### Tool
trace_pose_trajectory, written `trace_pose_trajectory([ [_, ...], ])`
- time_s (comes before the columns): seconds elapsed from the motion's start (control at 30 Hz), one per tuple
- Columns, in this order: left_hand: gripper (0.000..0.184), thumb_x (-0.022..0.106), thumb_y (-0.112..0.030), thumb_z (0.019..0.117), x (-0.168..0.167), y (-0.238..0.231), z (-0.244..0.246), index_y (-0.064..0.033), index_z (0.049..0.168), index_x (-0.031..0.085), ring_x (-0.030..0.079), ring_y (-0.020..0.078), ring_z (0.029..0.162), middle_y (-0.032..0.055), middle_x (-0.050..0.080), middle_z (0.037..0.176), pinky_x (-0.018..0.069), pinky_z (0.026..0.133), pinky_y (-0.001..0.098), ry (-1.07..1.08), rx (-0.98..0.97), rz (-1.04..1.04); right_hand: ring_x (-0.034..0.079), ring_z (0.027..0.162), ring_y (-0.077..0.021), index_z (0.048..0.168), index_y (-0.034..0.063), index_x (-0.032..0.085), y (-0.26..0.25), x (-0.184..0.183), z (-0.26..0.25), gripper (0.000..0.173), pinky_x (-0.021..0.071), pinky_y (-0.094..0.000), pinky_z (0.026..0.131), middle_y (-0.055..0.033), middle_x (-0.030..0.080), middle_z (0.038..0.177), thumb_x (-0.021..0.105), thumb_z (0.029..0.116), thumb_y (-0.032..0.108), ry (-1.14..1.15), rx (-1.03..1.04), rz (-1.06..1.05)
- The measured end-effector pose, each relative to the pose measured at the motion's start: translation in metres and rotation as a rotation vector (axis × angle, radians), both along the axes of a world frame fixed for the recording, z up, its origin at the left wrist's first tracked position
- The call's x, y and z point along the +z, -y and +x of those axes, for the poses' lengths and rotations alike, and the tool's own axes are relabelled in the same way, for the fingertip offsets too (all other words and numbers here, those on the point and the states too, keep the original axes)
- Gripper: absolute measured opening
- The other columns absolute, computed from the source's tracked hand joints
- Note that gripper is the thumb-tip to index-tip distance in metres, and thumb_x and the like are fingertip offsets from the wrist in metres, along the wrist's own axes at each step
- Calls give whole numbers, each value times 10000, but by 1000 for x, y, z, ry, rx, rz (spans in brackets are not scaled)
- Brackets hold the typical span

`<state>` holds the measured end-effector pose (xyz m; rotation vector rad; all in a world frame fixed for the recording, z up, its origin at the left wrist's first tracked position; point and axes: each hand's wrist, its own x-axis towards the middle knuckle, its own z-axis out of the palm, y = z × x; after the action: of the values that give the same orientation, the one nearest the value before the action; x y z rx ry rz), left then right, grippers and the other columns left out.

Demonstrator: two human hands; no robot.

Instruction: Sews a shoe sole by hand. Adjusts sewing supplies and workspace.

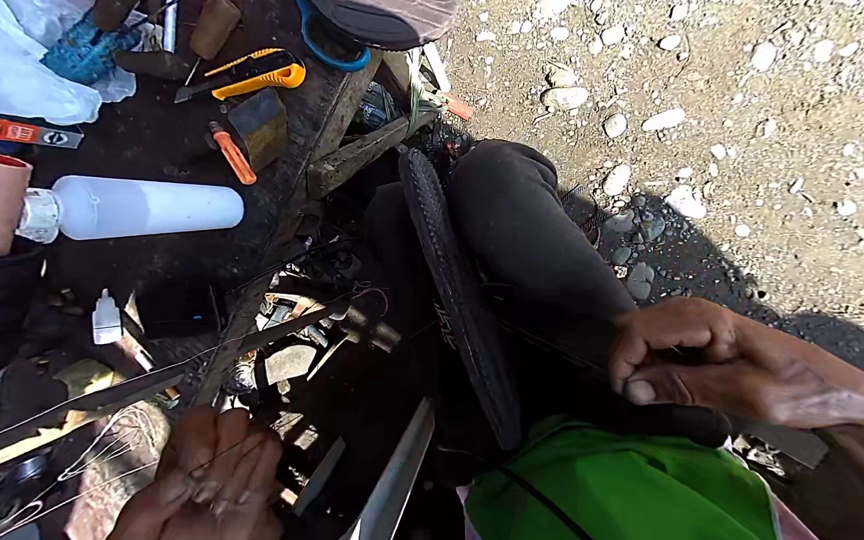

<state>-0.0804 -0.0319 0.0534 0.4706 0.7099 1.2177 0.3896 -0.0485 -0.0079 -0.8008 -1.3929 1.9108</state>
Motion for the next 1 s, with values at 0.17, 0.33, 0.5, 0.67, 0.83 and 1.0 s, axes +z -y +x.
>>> trace_pose_trajectory([
  [0.17, 171, 602, -114, 922, -39, -7, 24, -123, 1063, 698, 598, 42, 644, -45, 687, 927, 514, 562, 194, -1182, -11, -88, 568, 622, -5, 995, 107, 754, 44, 6, 120, 127, 466, -193, 554, 54, 674, 771, 683, 946, 200, 532, 12, -167],
  [0.33, 467, 660, -288, 996, -47, -8, 103, -73, 1402, 577, 675, 126, 870, 67, 596, 1375, 602, 710, 279, -1064, -208, 247, 674, 765, -390, 1202, 78, 725, 41, -15, 136, 235, 491, -674, 713, -193, 722, 910, 647, 994, 156, 1232, -91, -103],
  [0.5, 414, 624, -186, 1005, -60, -4, 135, 51, 1340, 570, 649, 114, 865, 117, 652, 1180, 578, 735, 260, -1253, -208, 426, 602, 749, 42, 1134, 75, 752, -6, -8, -4, 257, 516, -137, 649, 36, 718, 955, 633, 1020, 272, 504, -486, 271],
  [0.67, 191, 604, -210, 1038, -50, -10, 115, -80, 1088, 734, 649, 78, 878, 4, 683, 1012, 565, 748, 223, -1064, -291, 361, 690, 926, -39, 1205, 106, 724, -33, 2, -95, 312, 572, -243, 791, 4, 750, 1044, 609, 1035, 341, 365, -359, 340],
  [0.83, 255, 605, -321, 1004, -32, -15, 115, -141, 951, 776, 558, 282, 1334, 113, 606, 1428, 473, 1081, 419, -347, -264, 100, 585, 670, -24, 1048, 106, 753, -40, -4, -103, 225, 485, -219, 602, 30, 679, 783, 574, 1032, 241, 315, -352, 325],
  [1.0, 374, 515, -380, 1040, -25, -20, 145, -135, 853, 727, 718, 203, 897, -12, 702, 772, 508, 1029, 489, 35, -35, 120, 588, 665, -44, 1039, 98, 744, -41, -7, -105, 217, 482, -239, 596, 19, 675, 776, 569, 1020, 226, 305, -336, 330],
])
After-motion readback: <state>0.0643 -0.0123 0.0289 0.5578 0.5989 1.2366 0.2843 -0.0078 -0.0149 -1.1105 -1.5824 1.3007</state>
